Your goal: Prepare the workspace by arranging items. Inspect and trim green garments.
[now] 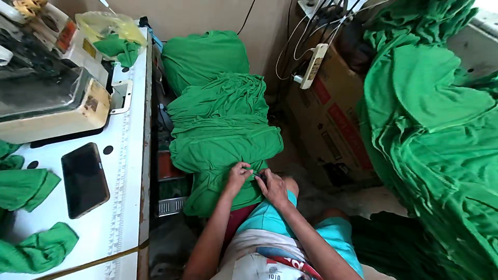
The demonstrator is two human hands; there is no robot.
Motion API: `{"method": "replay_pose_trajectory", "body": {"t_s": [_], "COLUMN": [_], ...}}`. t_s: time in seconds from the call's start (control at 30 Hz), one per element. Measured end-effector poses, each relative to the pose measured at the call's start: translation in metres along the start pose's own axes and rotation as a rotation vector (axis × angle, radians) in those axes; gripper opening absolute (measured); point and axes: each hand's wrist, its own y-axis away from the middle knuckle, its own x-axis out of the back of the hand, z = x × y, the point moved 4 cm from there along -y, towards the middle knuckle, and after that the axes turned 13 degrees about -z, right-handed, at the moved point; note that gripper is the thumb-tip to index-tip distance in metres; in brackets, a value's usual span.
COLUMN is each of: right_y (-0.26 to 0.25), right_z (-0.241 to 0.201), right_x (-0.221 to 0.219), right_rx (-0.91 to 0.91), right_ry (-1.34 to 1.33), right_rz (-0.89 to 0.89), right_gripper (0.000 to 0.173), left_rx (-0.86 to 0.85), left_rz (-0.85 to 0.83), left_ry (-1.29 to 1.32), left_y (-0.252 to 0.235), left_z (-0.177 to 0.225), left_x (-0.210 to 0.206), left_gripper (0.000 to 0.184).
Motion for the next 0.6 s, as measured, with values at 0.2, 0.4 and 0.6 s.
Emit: {"method": "replay_pose_trajectory", "body": {"t_s": [0.2, 0.4, 0.6], "right_y": [0.006, 0.002, 0.003], "right_z": [0.011, 0.012, 0.0], "right_x": [0.002, 0.004, 0.002], "right_rx": [0.073, -0.156, -0.041], "right_ry": [-0.378, -0.199, -0.046], "right_rz": [0.123, 0.03, 0.018], "right_gripper": [0.032, 0.049, 0.044], "left_rx": [0.021, 0.016, 0.062], "left_rz": [0.109, 0.138, 0.129], "left_ry": [0.08, 0.148, 0.33], "left_y": [0.0, 0.002, 0.005], "left_z": [-0.003, -0.004, 0.0], "left_x": [0.0, 0.002, 0.003], "left_gripper": [0.028, 0.022, 0.021]}}
